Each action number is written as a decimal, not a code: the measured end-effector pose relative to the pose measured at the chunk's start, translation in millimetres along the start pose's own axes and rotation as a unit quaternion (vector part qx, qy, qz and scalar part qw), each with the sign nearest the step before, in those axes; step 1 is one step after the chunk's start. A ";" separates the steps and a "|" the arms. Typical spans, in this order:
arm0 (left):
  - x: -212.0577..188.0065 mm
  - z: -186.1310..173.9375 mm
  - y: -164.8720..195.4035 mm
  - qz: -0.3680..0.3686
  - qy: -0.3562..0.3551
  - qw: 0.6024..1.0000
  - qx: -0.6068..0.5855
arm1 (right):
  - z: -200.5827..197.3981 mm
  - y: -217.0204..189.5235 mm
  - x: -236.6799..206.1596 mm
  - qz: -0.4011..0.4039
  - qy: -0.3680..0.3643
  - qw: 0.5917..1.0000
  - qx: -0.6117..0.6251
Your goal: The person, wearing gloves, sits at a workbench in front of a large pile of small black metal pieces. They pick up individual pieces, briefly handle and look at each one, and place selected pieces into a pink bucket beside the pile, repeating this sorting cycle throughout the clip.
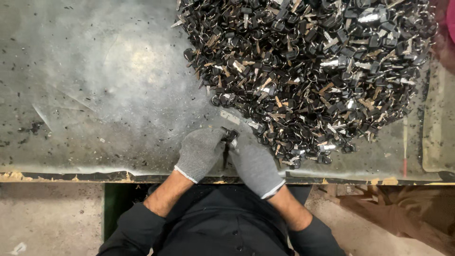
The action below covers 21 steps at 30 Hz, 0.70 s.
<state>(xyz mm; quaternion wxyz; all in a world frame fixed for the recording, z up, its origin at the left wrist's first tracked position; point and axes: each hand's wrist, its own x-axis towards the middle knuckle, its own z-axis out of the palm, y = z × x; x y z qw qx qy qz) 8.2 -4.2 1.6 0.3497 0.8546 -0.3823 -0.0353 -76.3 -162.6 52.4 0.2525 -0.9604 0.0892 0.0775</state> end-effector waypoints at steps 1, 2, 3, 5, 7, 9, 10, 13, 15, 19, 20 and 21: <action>0.2 1.2 -2.1 0.010 -0.004 1.000 -0.001 | 1.4 1.0 -0.8 0.023 -0.036 0.999 0.000; 0.4 2.6 -3.3 0.019 -0.010 1.000 -0.002 | 2.7 0.9 -1.6 0.048 -0.073 0.996 0.001; 0.7 4.1 -3.8 0.017 -0.030 0.999 0.014 | 3.7 0.2 -2.3 0.074 -0.109 0.991 0.003; 1.2 6.2 -3.2 0.018 -0.070 0.996 0.048 | 9.0 -10.1 -6.8 0.034 0.011 0.995 -0.092; 0.5 7.1 -1.2 0.063 -0.033 0.994 0.077 | 7.7 -15.8 -7.9 0.017 0.050 0.984 -0.168; -0.6 7.0 -0.1 0.075 -0.022 0.994 0.073 | 0.9 -15.3 -4.2 0.033 0.016 0.975 -0.221; -1.0 7.3 -0.1 0.061 -0.024 0.996 0.054 | -5.6 -9.9 0.4 0.037 -0.038 0.988 -0.142; -2.6 8.8 -1.7 0.031 -0.011 0.999 0.028 | -15.8 0.3 8.4 0.080 -0.160 0.984 0.007; -2.8 11.8 -2.7 0.035 0.008 0.999 0.036 | -13.1 0.7 8.6 0.148 -0.206 0.967 -0.035; -5.5 12.5 -1.1 0.086 0.021 0.995 0.055 | 6.7 -12.6 -2.2 0.063 -0.004 0.990 -0.128; -4.9 11.4 -0.1 0.103 0.030 0.993 0.054 | 7.3 -10.8 -1.2 0.027 0.003 0.989 -0.146; -4.3 9.0 0.9 0.095 0.018 0.994 0.049 | 7.2 -9.3 -0.4 -0.010 0.011 0.987 -0.162</action>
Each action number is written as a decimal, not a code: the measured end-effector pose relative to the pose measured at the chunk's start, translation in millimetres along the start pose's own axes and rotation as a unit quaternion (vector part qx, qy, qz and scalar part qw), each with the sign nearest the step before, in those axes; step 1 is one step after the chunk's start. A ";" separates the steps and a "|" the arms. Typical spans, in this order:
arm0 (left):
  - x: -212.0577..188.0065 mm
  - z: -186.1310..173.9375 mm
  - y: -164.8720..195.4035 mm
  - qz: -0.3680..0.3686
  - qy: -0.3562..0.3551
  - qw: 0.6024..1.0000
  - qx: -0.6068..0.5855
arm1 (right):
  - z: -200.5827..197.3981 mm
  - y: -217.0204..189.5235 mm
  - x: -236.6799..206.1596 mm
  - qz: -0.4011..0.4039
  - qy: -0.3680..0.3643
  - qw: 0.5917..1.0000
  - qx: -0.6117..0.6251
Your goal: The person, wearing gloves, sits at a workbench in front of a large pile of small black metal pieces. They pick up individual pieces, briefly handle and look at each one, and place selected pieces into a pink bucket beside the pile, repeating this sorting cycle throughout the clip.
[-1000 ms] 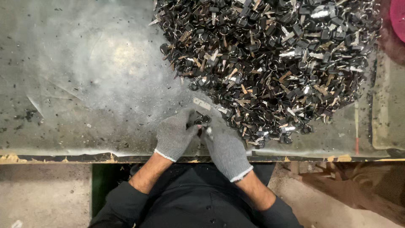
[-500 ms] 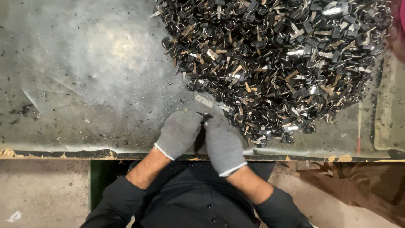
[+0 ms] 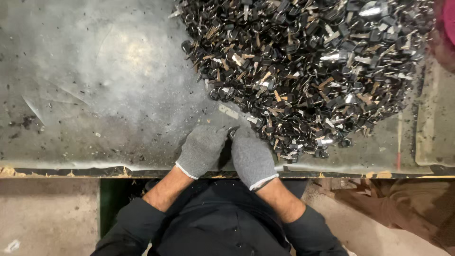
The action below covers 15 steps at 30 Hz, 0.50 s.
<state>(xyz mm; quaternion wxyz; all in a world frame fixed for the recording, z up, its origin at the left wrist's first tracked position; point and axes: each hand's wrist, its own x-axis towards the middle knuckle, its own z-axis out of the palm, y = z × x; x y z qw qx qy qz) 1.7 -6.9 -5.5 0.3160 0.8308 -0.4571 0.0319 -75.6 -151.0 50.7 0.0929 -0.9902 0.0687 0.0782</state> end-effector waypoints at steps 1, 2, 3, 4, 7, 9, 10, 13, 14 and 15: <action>1.9 -2.5 0.3 -0.005 -0.011 1.000 -0.005 | -0.5 3.5 2.2 0.034 -0.052 0.997 0.047; 3.8 -5.5 0.7 -0.010 -0.022 1.000 -0.010 | -2.2 7.7 4.6 0.068 -0.105 0.988 0.095; 5.2 -8.2 1.8 -0.037 -0.005 0.999 -0.032 | -3.7 9.7 5.5 0.103 -0.157 0.972 0.145; 6.1 -10.8 3.5 -0.062 0.012 0.997 -0.052 | -5.2 9.8 4.8 0.106 -0.154 0.974 0.127; 7.5 -13.8 8.4 -0.029 0.066 0.996 -0.052 | -9.6 2.0 -2.5 0.058 -0.079 0.995 0.024; 3.5 -13.7 13.5 -0.010 0.061 0.997 -0.036 | -12.0 -6.3 -8.4 -0.030 0.064 0.994 -0.080; 1.7 -12.5 16.1 -0.018 0.052 0.998 -0.029 | -13.9 -7.2 -8.0 -0.008 0.018 0.998 -0.059; -0.9 -10.2 19.0 -0.043 0.059 0.997 -0.034 | -19.4 0.7 3.3 0.030 -0.091 0.992 0.082; -1.2 -10.2 19.3 -0.049 0.067 0.996 -0.039 | -22.0 8.2 9.1 0.025 -0.113 0.977 0.181; -1.1 -10.3 19.3 -0.052 0.071 0.995 -0.039 | -23.1 13.1 13.7 0.020 -0.132 0.951 0.278</action>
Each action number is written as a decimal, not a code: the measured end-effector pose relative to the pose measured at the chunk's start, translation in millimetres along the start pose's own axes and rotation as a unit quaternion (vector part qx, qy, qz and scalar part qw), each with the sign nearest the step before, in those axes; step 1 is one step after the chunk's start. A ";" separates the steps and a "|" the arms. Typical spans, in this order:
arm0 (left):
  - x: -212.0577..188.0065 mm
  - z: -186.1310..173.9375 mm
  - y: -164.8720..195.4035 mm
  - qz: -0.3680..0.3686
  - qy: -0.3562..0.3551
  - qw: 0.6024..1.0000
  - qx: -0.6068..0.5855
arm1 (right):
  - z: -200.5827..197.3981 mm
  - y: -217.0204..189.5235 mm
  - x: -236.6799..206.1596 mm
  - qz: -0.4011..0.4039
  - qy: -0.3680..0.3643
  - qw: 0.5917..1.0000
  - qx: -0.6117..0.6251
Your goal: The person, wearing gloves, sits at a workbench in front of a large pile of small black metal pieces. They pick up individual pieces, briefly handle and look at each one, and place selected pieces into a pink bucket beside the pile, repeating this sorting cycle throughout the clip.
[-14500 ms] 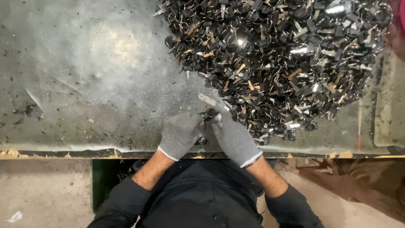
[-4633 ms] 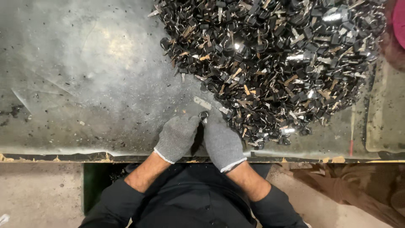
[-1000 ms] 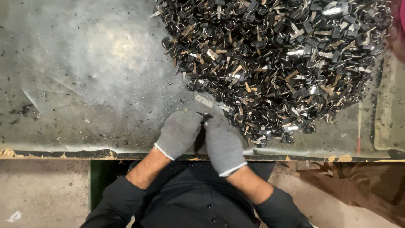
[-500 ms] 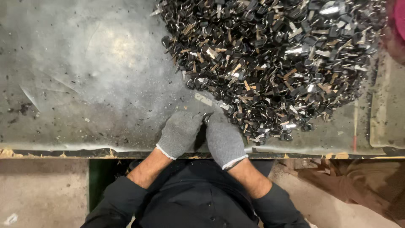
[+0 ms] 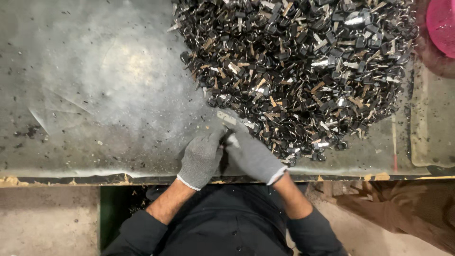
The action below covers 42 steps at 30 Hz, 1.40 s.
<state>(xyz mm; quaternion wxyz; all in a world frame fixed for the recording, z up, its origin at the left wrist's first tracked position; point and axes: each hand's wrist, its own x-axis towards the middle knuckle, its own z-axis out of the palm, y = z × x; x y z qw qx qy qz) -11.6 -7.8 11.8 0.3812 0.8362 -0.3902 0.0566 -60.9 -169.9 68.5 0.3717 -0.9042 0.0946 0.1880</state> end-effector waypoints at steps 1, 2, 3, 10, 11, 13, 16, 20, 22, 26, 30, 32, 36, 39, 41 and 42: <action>0.1 -0.5 0.2 -0.004 0.005 1.000 0.000 | -0.6 1.3 1.6 0.043 -0.021 0.997 -0.059; 0.5 -0.8 0.4 -0.011 0.011 1.000 -0.001 | -0.2 2.5 1.6 0.085 -0.044 0.988 -0.120; 0.6 -1.2 0.7 -0.001 0.023 0.999 0.026 | 1.2 3.8 0.3 0.130 -0.073 0.972 -0.181; -1.6 3.7 -4.9 -0.030 -0.003 0.998 0.051 | 20.9 2.7 -27.3 0.009 0.103 0.970 -0.219; -2.5 5.2 -6.3 -0.027 0.001 0.998 0.051 | 21.9 1.6 -27.1 -0.048 0.156 0.949 -0.270; -5.4 7.4 -7.9 -0.002 0.016 0.999 0.038 | 21.6 0.3 -23.9 -0.013 0.107 0.949 -0.296; -9.8 8.5 -7.1 -0.006 -0.004 0.999 0.036 | 19.5 0.8 -18.3 0.100 -0.037 0.972 -0.209; -9.3 6.9 -5.9 0.003 0.005 0.999 0.036 | 20.3 4.4 -13.1 0.025 0.081 0.987 -0.137; -6.2 5.5 -6.3 0.012 0.003 1.000 0.029 | 23.0 6.2 -11.5 0.064 0.071 0.982 -0.163; -2.7 -6.3 -6.5 0.004 0.035 0.999 0.001 | 23.4 14.3 -10.3 0.073 0.053 0.991 -0.100; -7.2 -27.0 3.1 -0.105 -0.016 0.994 0.006 | 18.0 27.1 -14.7 0.172 -0.027 0.980 -0.099; -4.3 -28.2 11.3 -0.088 -0.032 0.995 0.028 | 19.3 28.5 -13.7 0.140 0.037 0.986 -0.086; 23.7 -4.8 12.9 -0.013 -0.017 0.998 0.066 | 22.9 17.6 -5.3 0.047 0.096 0.988 -0.112; 33.7 6.0 2.8 -0.049 -0.096 0.992 0.069 | 14.2 9.2 -7.7 0.141 0.035 0.980 -0.137; 29.3 4.8 -4.7 -0.170 -0.222 0.960 0.002 | 7.6 7.6 -16.0 0.150 0.000 0.985 -0.082; 25.5 3.2 -7.4 -0.148 -0.171 0.974 0.001 | 5.7 8.1 -19.9 0.152 -0.018 0.987 -0.056</action>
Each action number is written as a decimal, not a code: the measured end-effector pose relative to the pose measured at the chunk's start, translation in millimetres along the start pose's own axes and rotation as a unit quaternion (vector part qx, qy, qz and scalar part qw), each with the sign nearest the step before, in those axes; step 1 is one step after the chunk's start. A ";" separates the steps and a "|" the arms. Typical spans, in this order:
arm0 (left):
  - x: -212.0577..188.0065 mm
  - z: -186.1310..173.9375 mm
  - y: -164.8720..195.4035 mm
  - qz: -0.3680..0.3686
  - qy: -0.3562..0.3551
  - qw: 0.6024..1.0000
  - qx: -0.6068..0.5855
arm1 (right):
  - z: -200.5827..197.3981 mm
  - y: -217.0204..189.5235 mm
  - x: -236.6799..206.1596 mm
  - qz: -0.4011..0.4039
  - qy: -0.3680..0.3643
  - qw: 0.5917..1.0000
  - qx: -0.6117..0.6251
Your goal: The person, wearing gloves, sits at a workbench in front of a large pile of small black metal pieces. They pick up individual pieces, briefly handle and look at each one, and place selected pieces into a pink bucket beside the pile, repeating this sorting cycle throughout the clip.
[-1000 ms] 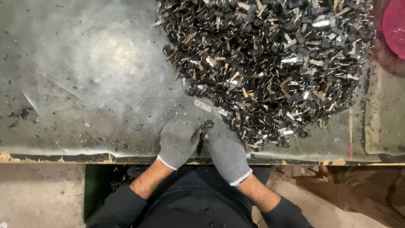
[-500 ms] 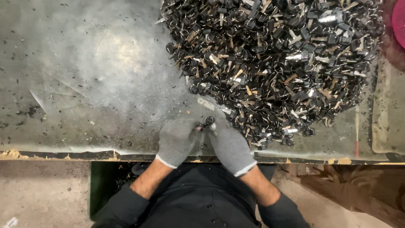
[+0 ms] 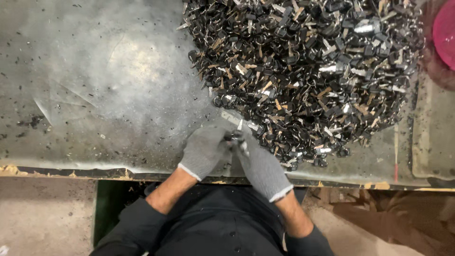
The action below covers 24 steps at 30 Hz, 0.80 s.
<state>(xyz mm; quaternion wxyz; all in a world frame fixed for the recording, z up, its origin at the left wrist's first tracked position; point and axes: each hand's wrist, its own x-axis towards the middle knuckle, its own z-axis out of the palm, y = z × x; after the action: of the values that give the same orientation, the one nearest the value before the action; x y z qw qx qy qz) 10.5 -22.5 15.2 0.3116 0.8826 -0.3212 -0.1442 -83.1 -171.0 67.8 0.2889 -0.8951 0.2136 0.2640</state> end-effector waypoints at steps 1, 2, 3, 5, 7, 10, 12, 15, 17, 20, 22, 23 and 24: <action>-5.3 0.0 -2.7 0.021 0.048 0.999 -0.003 | 1.7 0.0 -1.1 -0.056 0.038 0.998 0.008; -9.9 -0.2 -4.7 0.042 0.088 0.995 -0.005 | 3.1 1.5 -1.6 -0.107 0.074 0.991 0.021; -13.3 0.5 -5.4 0.024 0.070 0.997 0.006 | 5.9 2.4 -1.5 -0.155 0.111 0.981 0.037; -15.7 1.1 -6.4 -0.001 0.045 0.999 0.030 | 12.0 2.6 6.5 -0.100 0.050 0.994 0.011; -14.6 2.0 -6.8 0.051 0.069 0.996 0.038 | 14.7 3.6 12.8 -0.094 0.039 0.995 -0.006; -12.1 1.8 -10.4 0.071 0.063 0.995 0.038 | 13.5 2.6 16.4 -0.139 0.077 0.987 -0.014; -12.4 2.7 -13.6 0.085 0.065 0.993 0.044 | 13.7 0.5 13.4 -0.138 0.086 0.986 -0.015; -15.5 7.4 -16.8 0.126 0.090 0.986 0.062 | 25.8 -7.8 6.4 -0.155 0.214 0.957 -0.122; -16.4 11.2 -17.6 0.157 0.095 0.981 0.070 | 34.8 -10.1 5.6 -0.116 0.225 0.950 -0.181; -16.3 13.9 -16.6 0.159 0.075 0.978 0.111 | 38.1 -6.1 9.8 -0.146 0.217 0.945 -0.198; -14.7 12.5 -15.7 0.163 0.078 0.977 0.117 | 31.6 -3.2 14.0 -0.176 0.212 0.943 -0.186; -13.6 11.3 -14.8 0.166 0.080 0.976 0.118 | 25.3 -1.6 15.6 -0.183 0.210 0.943 -0.183; -13.0 10.1 -14.1 0.115 0.067 0.988 0.073 | 19.9 -1.7 16.2 -0.191 0.209 0.942 -0.181</action>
<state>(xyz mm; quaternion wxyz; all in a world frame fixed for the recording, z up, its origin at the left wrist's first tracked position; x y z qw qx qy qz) 2.9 -10.1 -0.8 0.2811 0.8680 -0.4085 -0.0245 -76.6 -160.9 45.1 0.1160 -0.9913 0.0426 0.0452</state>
